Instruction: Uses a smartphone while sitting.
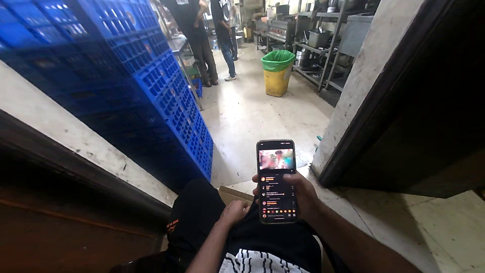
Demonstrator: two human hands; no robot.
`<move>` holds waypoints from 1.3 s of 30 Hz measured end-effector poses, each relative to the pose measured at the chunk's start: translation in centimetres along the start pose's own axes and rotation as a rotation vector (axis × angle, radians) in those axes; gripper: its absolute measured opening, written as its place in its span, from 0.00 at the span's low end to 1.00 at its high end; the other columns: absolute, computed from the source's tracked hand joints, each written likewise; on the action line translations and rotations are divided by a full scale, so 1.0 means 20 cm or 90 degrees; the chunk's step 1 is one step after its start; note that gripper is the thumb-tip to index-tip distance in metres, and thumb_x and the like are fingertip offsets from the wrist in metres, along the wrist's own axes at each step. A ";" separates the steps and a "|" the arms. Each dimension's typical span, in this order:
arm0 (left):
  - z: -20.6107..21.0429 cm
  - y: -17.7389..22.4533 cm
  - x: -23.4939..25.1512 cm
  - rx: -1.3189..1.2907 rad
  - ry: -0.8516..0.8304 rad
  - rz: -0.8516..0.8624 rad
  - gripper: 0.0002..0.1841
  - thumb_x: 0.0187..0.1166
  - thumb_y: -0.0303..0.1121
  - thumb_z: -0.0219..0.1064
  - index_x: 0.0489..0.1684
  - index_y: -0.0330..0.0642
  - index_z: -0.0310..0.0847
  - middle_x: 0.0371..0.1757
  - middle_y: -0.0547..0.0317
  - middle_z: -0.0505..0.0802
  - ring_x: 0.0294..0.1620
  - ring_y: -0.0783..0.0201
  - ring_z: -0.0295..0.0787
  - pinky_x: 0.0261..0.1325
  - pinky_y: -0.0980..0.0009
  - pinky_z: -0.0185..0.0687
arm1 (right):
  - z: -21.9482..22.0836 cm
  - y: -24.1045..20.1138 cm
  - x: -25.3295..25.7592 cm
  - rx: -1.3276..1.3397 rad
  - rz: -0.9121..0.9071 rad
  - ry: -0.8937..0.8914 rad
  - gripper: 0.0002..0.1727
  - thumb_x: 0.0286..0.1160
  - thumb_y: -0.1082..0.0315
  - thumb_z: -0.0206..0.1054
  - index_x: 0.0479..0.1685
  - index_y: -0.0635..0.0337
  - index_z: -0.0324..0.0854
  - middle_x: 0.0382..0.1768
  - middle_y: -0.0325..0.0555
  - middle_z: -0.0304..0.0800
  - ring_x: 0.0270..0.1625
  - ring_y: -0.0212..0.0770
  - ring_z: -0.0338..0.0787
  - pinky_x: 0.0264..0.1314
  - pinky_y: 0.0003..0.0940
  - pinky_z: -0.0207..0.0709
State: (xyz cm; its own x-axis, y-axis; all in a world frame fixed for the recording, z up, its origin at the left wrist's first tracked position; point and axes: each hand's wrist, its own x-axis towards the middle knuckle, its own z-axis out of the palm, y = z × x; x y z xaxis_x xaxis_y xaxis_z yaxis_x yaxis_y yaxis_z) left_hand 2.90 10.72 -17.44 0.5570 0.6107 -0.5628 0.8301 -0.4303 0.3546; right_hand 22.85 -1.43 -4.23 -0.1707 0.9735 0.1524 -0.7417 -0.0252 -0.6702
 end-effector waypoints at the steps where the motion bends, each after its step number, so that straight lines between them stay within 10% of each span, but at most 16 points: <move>1: 0.00 0.00 0.00 0.000 -0.002 -0.001 0.25 0.94 0.47 0.51 0.62 0.33 0.86 0.64 0.36 0.91 0.71 0.40 0.87 0.75 0.40 0.76 | -0.01 0.00 0.00 -0.005 0.003 0.018 0.38 0.64 0.45 0.76 0.71 0.56 0.69 0.56 0.62 0.91 0.52 0.59 0.95 0.57 0.55 0.88; 16: -0.01 0.01 -0.02 0.000 0.002 0.005 0.24 0.94 0.45 0.51 0.62 0.33 0.86 0.64 0.36 0.91 0.71 0.40 0.86 0.76 0.40 0.76 | -0.13 0.03 0.00 0.034 0.007 -0.143 0.37 0.73 0.36 0.64 0.75 0.51 0.78 0.69 0.60 0.84 0.67 0.58 0.88 0.72 0.58 0.78; 20: -0.01 0.01 -0.02 0.002 0.001 0.006 0.24 0.94 0.45 0.51 0.61 0.32 0.86 0.64 0.35 0.91 0.71 0.40 0.86 0.75 0.40 0.76 | -0.01 0.01 -0.01 -0.004 -0.011 -0.018 0.41 0.61 0.31 0.72 0.68 0.51 0.77 0.58 0.58 0.91 0.55 0.54 0.95 0.60 0.52 0.87; 26: -0.01 0.01 -0.01 0.007 -0.004 -0.002 0.24 0.94 0.46 0.52 0.62 0.33 0.85 0.65 0.36 0.91 0.71 0.40 0.86 0.75 0.40 0.76 | -0.01 0.01 0.00 -0.019 -0.021 0.016 0.33 0.61 0.63 0.73 0.69 0.59 0.68 0.54 0.64 0.91 0.52 0.61 0.95 0.55 0.58 0.88; 32: 0.00 0.01 -0.01 0.007 0.000 0.000 0.24 0.94 0.46 0.51 0.61 0.33 0.86 0.64 0.36 0.91 0.71 0.40 0.87 0.75 0.40 0.76 | -0.02 0.02 0.01 0.000 0.012 0.006 0.39 0.61 0.41 0.77 0.69 0.54 0.73 0.55 0.61 0.91 0.52 0.57 0.95 0.57 0.53 0.88; 39: -0.01 0.00 -0.01 0.007 -0.004 0.000 0.24 0.94 0.46 0.52 0.63 0.33 0.85 0.65 0.35 0.91 0.72 0.39 0.86 0.76 0.40 0.75 | -0.01 0.01 -0.01 -0.019 -0.007 0.042 0.35 0.59 0.62 0.76 0.69 0.59 0.68 0.53 0.64 0.91 0.50 0.61 0.95 0.54 0.58 0.88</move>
State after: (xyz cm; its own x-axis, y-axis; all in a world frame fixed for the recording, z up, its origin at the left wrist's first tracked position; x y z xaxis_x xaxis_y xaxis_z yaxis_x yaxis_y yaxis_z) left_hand 2.93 10.69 -17.27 0.5567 0.6070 -0.5671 0.8299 -0.4377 0.3460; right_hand 22.80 -1.54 -4.60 -0.1191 0.9864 0.1129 -0.7237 -0.0084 -0.6901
